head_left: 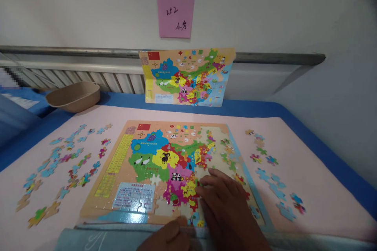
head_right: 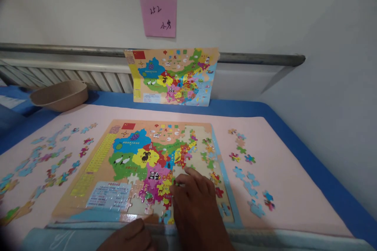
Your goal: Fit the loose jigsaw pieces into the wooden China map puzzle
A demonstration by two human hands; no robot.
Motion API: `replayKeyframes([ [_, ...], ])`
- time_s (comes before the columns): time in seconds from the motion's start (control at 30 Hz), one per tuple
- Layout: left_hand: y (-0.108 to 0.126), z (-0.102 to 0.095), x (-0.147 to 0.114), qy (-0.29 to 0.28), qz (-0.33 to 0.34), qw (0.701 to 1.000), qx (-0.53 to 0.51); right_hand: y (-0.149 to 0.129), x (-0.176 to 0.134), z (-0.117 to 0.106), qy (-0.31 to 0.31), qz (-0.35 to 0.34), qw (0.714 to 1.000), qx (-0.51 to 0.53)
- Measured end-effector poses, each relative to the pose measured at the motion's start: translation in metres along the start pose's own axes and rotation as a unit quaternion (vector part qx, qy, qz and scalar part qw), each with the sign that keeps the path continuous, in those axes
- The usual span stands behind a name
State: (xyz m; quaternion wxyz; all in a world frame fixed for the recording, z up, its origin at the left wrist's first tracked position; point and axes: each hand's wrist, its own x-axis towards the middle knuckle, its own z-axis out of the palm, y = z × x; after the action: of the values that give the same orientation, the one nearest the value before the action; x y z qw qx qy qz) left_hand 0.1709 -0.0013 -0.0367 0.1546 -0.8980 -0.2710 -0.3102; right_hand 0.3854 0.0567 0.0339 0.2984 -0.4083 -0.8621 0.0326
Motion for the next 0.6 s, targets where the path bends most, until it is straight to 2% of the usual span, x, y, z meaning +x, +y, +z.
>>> replayKeyframes([
  [0.1,-0.002,0.002,0.005,0.004,0.017,1.0,-0.004,-0.002,0.002,-0.001,0.012,-0.002,1.0,-0.011],
  [0.2,-0.008,-0.008,0.021,0.008,0.041,0.999,-0.016,-0.002,0.002,-0.002,0.008,-0.001,1.0,-0.012],
  [0.33,-0.011,-0.017,0.036,0.034,0.025,0.999,-0.021,-0.002,0.0,0.001,0.006,-0.001,1.0,-0.016],
  [0.47,-0.012,-0.017,0.038,0.039,0.016,0.999,-0.019,-0.002,0.0,0.005,0.044,0.001,0.999,-0.013],
  [0.6,-0.013,-0.017,0.036,0.043,0.016,0.999,-0.017,-0.002,0.0,0.007,0.016,-0.001,1.0,-0.015],
])
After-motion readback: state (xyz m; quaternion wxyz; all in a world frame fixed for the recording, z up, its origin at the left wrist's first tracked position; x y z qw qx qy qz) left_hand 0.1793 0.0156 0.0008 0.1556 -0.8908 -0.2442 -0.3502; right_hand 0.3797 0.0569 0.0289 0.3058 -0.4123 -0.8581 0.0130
